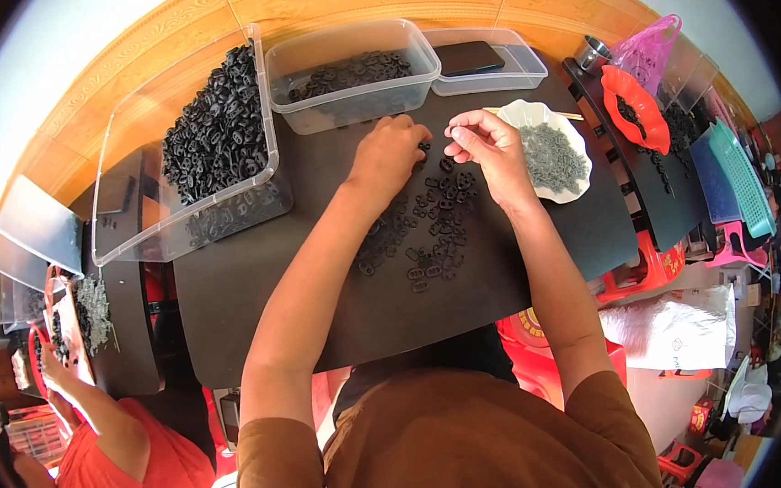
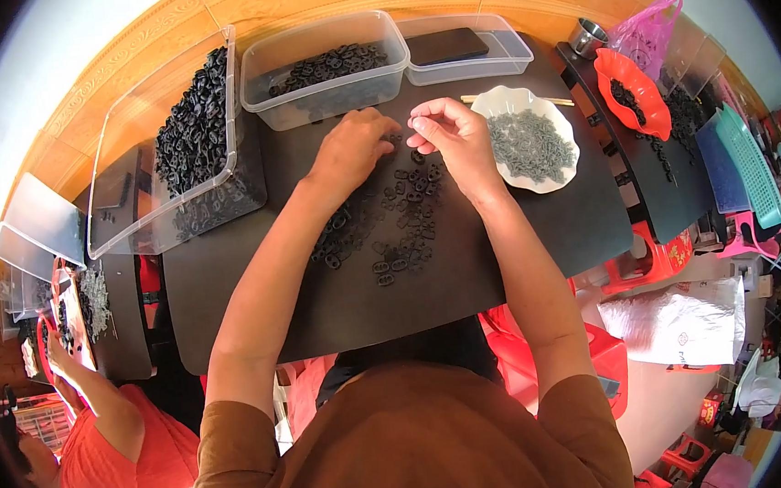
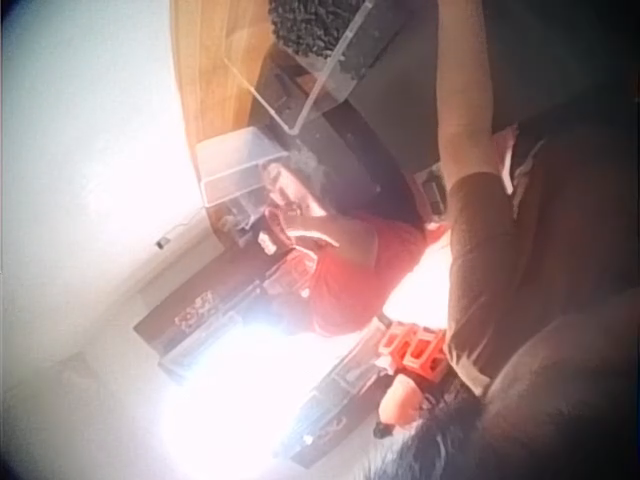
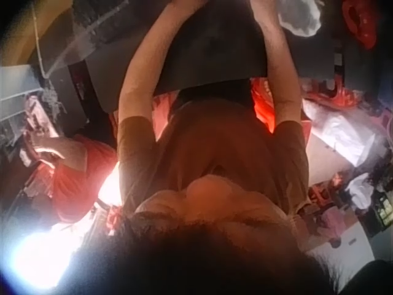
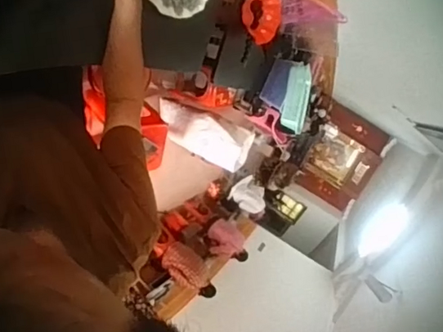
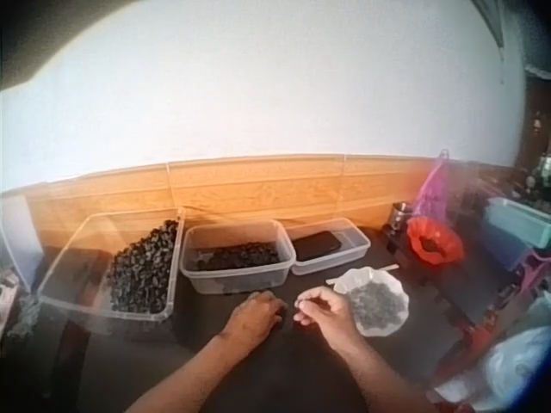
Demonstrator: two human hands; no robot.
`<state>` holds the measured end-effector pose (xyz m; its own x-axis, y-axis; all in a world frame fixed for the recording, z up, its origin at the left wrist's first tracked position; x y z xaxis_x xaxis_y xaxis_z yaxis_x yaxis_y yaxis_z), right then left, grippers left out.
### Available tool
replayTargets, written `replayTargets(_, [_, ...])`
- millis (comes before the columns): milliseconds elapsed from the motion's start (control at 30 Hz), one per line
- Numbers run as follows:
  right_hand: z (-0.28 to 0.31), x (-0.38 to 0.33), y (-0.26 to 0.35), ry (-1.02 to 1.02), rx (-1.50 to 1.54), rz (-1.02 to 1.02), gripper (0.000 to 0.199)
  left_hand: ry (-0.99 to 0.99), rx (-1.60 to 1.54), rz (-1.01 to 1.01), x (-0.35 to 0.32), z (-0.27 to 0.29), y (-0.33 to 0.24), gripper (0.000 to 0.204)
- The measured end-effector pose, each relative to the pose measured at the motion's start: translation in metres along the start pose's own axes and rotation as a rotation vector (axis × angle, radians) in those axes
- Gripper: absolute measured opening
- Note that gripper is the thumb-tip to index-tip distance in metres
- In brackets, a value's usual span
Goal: The person assembles plastic cord locks by taking small metal springs from a dish and inserting them into plastic toggle pieces by hand, then reaches for and handles a plastic bag.
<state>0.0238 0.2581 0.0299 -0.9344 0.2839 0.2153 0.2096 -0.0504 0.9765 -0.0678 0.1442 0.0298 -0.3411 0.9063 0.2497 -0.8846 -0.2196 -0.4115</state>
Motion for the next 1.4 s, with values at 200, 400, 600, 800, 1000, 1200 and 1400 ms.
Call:
replayTargets(200, [0.003,-0.001,-0.001,-0.016,-0.003,0.004,0.011,0.138,-0.035,0.038,-0.004,-0.010,0.001,0.016])
replayTargets(400, [-0.004,-0.003,0.000,0.023,-0.012,-0.018,0.010,0.036,-0.530,0.130,-0.026,0.009,0.020,0.020])
replayTargets(600, [-0.036,-0.010,0.002,0.224,-0.006,-0.059,0.010,-0.056,-1.405,0.229,-0.061,0.003,0.016,0.021])
replayTargets(800, [-0.054,-0.015,0.005,0.281,0.036,-0.019,0.010,-0.104,-1.464,0.203,-0.076,-0.007,0.015,0.019])
replayTargets(1000, [-0.058,-0.017,0.005,0.280,0.018,-0.004,0.010,-0.122,-1.540,0.212,-0.077,0.001,0.007,0.016])
replayTargets(1200, [-0.065,-0.019,0.008,0.303,-0.075,0.015,0.008,-0.099,-1.250,0.208,-0.078,0.009,0.008,0.018])
replayTargets(1400, [-0.065,-0.019,-0.001,0.307,-0.084,-0.028,0.008,-0.194,-1.609,0.270,-0.082,-0.007,0.011,0.020])
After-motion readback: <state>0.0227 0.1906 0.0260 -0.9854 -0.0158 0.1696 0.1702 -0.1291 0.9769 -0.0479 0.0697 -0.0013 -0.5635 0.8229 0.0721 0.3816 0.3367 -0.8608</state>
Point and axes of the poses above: each hand's wrist, its own x-axis towards the middle knuckle, its own z-axis out of the back of the hand, y = z × x, the point moved 7 cm from there along x, towards the middle knuckle, and after that the axes turned 11 degrees about y, right-handed, at the moved point
